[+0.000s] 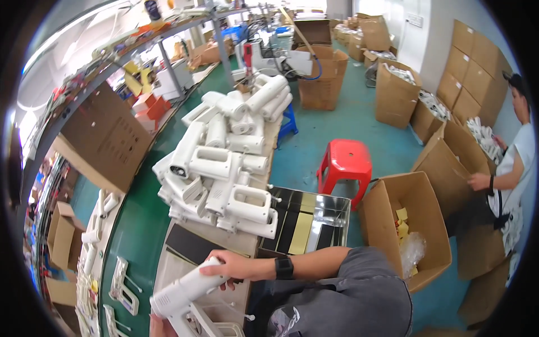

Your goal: The person picks up a white spray gun housing from a stack, removes the top cover, and peels a black adhesive strip from a yellow backing to press it onto the internal components. They then fit the two halves of the housing together and return the assembled unit to the stack.

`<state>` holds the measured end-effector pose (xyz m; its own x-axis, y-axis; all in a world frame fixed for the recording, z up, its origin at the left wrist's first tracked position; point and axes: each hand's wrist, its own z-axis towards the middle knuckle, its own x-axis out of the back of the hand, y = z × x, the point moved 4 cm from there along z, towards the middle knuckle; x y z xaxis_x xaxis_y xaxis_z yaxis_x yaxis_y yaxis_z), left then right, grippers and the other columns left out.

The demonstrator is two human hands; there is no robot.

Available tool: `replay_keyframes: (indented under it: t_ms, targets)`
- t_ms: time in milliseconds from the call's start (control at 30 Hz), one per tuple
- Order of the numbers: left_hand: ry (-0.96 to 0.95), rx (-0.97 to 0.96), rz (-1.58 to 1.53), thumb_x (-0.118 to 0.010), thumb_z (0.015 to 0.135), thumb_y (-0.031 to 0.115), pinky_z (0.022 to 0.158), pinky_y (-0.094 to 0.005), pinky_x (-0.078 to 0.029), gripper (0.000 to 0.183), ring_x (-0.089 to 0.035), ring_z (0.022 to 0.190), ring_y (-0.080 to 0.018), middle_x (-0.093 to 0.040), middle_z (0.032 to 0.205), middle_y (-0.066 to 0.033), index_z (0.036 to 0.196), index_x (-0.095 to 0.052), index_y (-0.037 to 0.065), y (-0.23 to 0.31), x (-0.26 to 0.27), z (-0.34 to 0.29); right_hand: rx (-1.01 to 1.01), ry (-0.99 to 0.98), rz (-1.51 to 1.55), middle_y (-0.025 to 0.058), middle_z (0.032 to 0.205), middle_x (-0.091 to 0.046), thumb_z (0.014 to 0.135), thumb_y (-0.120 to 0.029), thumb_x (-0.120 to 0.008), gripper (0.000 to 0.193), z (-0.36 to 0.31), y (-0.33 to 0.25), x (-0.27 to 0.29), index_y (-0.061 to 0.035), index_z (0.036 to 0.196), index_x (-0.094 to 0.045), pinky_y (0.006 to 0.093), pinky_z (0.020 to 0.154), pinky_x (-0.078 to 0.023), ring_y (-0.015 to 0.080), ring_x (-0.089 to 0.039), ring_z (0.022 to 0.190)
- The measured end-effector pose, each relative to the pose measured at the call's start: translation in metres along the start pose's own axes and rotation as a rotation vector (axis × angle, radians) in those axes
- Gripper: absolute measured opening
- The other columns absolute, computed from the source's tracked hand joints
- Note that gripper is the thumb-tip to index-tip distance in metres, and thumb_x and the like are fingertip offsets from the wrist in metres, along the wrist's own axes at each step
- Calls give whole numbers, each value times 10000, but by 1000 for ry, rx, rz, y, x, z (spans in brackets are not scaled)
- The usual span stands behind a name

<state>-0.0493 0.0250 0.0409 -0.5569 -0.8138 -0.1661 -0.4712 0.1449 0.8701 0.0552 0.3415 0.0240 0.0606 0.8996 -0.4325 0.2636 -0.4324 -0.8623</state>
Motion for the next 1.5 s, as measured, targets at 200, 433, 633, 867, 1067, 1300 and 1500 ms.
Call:
replay_keyframes:
  t_ms: [200,433,633,867,1067,1300,1500]
  targets:
    - [105,-310,509,-478,1048,334,784,-347,-563,388,-658,960,-185,-681,1119,-78,1276,-588,39,48,-8,14,73,58,75,139,984,-684,987,-366,-668,433,8,-44,4,-37,1229,-524,276,493,-537,182,-694,682]
    - [817,-629,1065,-729,918,365,984,-379,-478,515,-619,1132,-301,-653,1189,-194,1225,-626,-35,79,156,101,-153,-19,234,124,1025,-706,1033,-436,-516,468,27,-18,-16,-34,1263,-584,284,518,-474,238,-685,741]
    - [1058,186,1140,-732,788,678,1139,-624,-317,1196,-222,1463,-531,-182,1617,-312,1573,-174,-32,60,213,161,-186,-19,159,131,1009,-703,1047,-400,-489,433,38,5,-20,-26,1243,-585,294,505,-452,235,-681,739]
    - [580,-168,1382,-608,947,504,1219,-600,-160,630,-325,1441,-492,-367,1564,-263,1493,-444,235,8,324,192,-200,-69,113,92,1008,-699,1026,-432,-515,426,39,-1,-2,-64,1229,-588,302,550,-487,190,-682,753]
    - [681,-38,1145,-712,862,239,1110,-456,-360,480,-501,1285,-420,-514,1389,-288,1306,-617,81,16,305,249,-141,-18,211,90,1018,-666,994,-475,-627,505,42,-7,25,-41,1228,-521,274,563,-519,173,-690,738]
    - [970,-150,1015,-736,861,253,999,-407,-465,635,-581,1175,-320,-578,1302,-207,1378,-489,-23,40,342,191,-77,-63,180,68,1030,-662,985,-493,-604,509,50,-23,-7,-53,1240,-595,257,568,-526,143,-658,711]
    - [912,-175,810,-799,722,216,1006,-383,-435,912,-565,1163,-347,-544,1275,-271,1408,-270,-70,67,266,106,-46,-57,193,17,940,-643,990,-506,-578,458,92,-27,-9,-114,1224,-620,264,599,-497,117,-590,663]
